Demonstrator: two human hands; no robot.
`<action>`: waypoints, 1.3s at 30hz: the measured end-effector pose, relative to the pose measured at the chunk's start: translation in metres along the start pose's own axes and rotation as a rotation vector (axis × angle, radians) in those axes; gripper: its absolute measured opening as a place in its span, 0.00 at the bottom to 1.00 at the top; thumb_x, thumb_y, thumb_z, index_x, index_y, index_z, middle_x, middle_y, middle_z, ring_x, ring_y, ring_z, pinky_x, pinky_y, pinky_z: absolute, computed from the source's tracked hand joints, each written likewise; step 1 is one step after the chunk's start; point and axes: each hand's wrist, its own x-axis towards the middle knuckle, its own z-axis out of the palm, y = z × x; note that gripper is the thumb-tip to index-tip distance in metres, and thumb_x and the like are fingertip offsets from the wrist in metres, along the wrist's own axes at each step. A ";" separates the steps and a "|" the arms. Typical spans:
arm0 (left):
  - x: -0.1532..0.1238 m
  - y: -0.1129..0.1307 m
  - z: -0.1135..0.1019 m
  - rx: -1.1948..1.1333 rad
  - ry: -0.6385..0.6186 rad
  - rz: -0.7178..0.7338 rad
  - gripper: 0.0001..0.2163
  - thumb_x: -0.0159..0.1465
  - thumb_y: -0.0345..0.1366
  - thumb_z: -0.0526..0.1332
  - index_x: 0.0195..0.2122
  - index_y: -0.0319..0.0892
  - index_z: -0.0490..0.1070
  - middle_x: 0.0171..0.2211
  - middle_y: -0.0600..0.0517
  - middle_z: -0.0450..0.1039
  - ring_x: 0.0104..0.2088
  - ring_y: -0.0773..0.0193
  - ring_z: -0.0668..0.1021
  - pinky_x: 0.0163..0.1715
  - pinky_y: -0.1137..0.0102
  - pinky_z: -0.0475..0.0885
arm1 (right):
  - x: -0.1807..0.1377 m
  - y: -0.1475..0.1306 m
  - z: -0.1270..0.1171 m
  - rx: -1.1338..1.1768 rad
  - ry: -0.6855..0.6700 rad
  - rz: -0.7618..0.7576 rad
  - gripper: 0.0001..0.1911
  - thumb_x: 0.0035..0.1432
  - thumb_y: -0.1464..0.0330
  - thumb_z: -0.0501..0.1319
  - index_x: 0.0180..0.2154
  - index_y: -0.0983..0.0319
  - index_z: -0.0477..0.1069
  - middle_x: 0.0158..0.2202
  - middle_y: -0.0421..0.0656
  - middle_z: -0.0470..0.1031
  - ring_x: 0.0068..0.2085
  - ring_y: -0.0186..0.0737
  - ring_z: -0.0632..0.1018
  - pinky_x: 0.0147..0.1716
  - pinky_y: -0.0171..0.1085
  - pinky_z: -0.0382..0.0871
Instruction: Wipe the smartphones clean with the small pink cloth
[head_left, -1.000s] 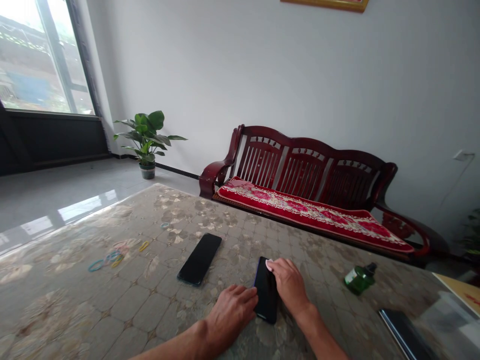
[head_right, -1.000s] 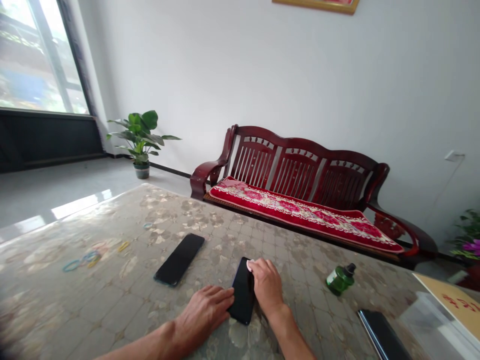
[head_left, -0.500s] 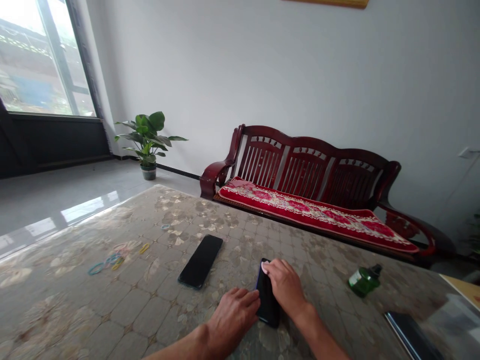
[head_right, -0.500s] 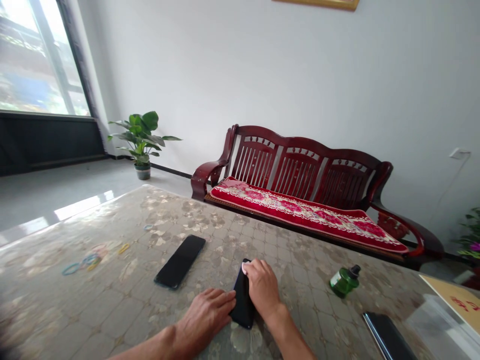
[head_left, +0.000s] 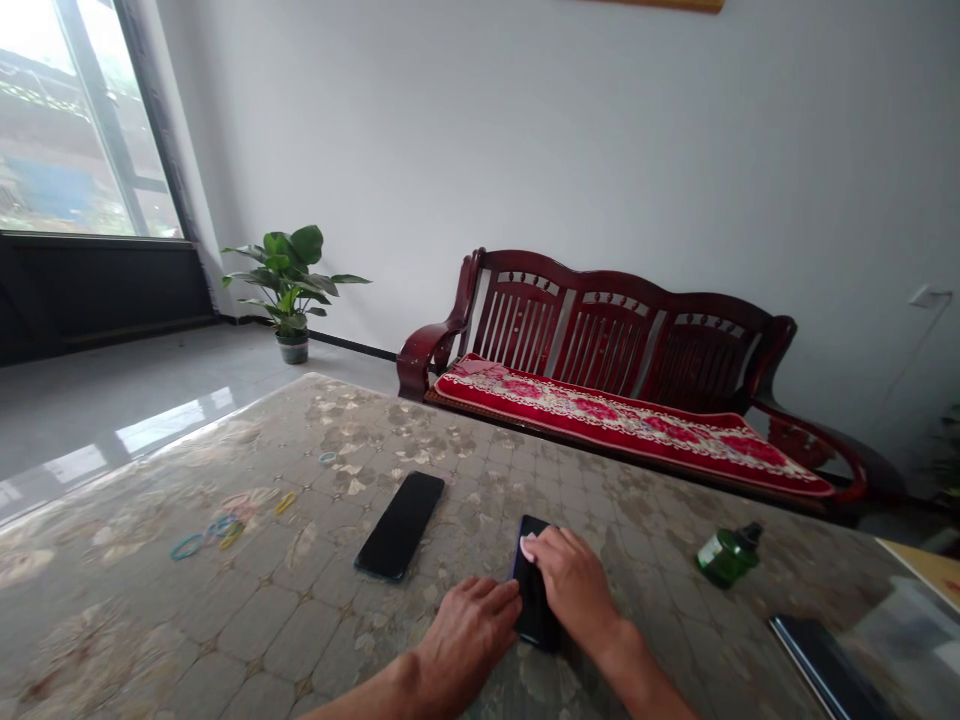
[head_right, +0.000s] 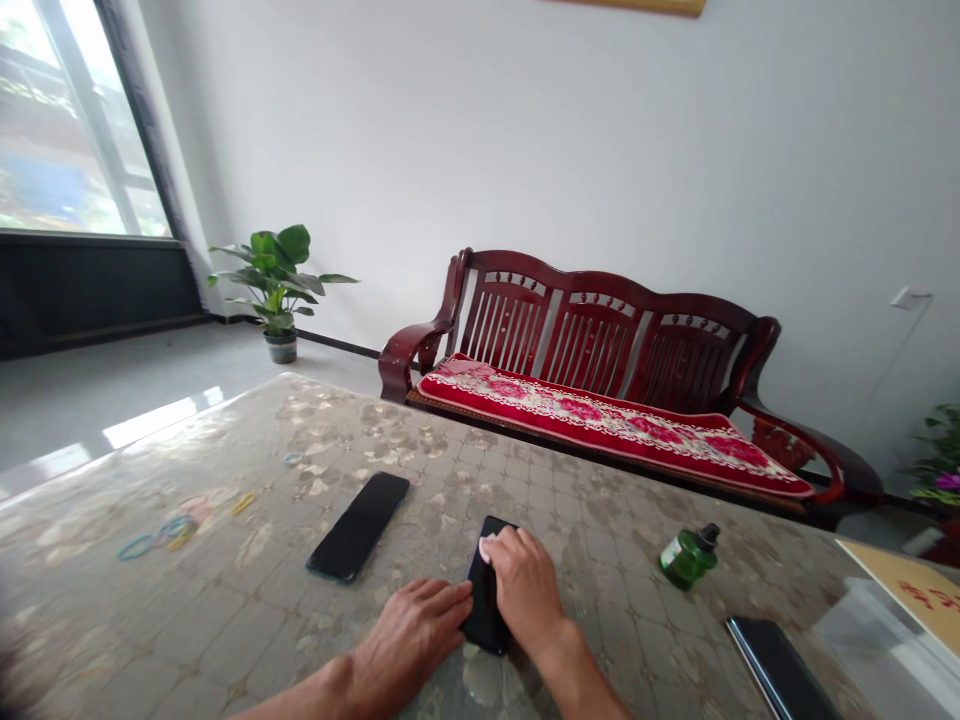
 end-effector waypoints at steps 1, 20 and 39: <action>0.000 0.000 0.001 -0.002 0.004 0.001 0.06 0.69 0.33 0.58 0.45 0.44 0.72 0.48 0.49 0.75 0.43 0.59 0.77 0.44 0.66 0.71 | 0.005 0.006 0.002 -0.005 0.047 0.024 0.08 0.67 0.68 0.57 0.42 0.55 0.74 0.44 0.43 0.75 0.41 0.38 0.75 0.41 0.38 0.72; -0.002 -0.003 0.005 0.032 0.020 -0.007 0.10 0.68 0.35 0.61 0.50 0.45 0.70 0.55 0.51 0.72 0.46 0.56 0.77 0.47 0.63 0.71 | -0.001 0.013 0.007 -0.050 0.129 0.072 0.16 0.64 0.78 0.52 0.42 0.56 0.74 0.36 0.41 0.74 0.38 0.42 0.72 0.39 0.38 0.66; 0.062 -0.027 -0.051 0.060 -0.143 0.178 0.35 0.54 0.22 0.61 0.62 0.52 0.58 0.63 0.46 0.61 0.58 0.51 0.68 0.53 0.59 0.69 | -0.032 0.018 0.014 0.197 0.403 0.141 0.14 0.69 0.68 0.50 0.47 0.56 0.74 0.40 0.43 0.76 0.42 0.40 0.76 0.44 0.39 0.72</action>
